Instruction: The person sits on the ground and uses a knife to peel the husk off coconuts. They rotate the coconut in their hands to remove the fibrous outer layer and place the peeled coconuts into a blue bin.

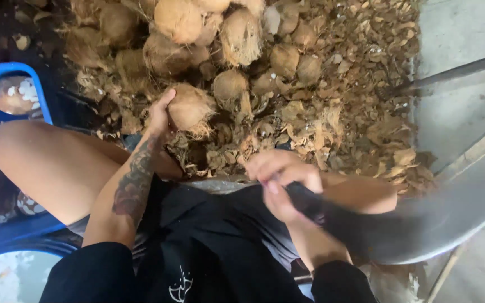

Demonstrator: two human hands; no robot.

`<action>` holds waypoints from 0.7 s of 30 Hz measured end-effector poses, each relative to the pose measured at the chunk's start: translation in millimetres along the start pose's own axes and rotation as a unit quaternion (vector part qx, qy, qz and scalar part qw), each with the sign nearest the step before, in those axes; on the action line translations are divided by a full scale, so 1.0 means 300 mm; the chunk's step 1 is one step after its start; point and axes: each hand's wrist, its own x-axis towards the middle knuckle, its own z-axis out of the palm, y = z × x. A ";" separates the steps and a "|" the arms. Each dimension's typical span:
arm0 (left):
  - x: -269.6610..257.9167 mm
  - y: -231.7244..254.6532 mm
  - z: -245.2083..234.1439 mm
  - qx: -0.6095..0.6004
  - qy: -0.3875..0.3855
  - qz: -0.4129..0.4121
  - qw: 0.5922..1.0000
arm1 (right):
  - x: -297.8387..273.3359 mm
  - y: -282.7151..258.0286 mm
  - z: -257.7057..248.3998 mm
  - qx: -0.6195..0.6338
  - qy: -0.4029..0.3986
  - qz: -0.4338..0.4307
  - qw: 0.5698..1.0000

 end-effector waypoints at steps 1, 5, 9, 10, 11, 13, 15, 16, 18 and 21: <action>-0.045 0.030 0.001 -0.015 -0.021 -0.031 0.999 | -0.035 0.063 -0.010 -0.101 -0.050 0.121 0.986; -0.077 0.072 -0.010 -0.006 -0.071 -0.087 0.994 | -0.229 0.226 -0.090 -0.452 -0.217 0.540 0.676; 0.193 -0.215 -0.171 0.044 -0.063 -0.087 0.993 | -0.211 0.176 -0.089 -0.239 -0.053 0.664 0.707; 0.134 -0.208 -0.158 0.049 -0.052 -0.092 0.993 | -0.131 0.091 -0.035 -0.201 -0.067 0.600 0.772; 0.098 -0.177 -0.114 0.058 -0.050 -0.094 0.993 | -0.031 0.012 0.010 -0.163 -0.075 0.524 0.833; 0.254 -0.292 -0.188 0.054 -0.046 -0.074 0.995 | 0.063 -0.067 0.013 -0.144 -0.124 0.375 0.907; 0.248 -0.293 -0.193 0.055 -0.044 -0.053 0.996 | 0.096 -0.064 0.015 -0.121 -0.165 0.212 0.956; 0.172 -0.228 -0.146 0.033 -0.045 -0.057 0.997 | 0.089 -0.023 0.011 -0.179 -0.152 0.297 0.925; -0.012 -0.070 -0.046 0.006 -0.044 -0.057 0.997 | 0.041 0.075 -0.018 -0.234 -0.144 0.377 0.885; -0.218 0.107 0.053 -0.151 -0.067 -0.019 0.986 | -0.158 0.224 -0.110 -0.376 -0.097 0.596 0.703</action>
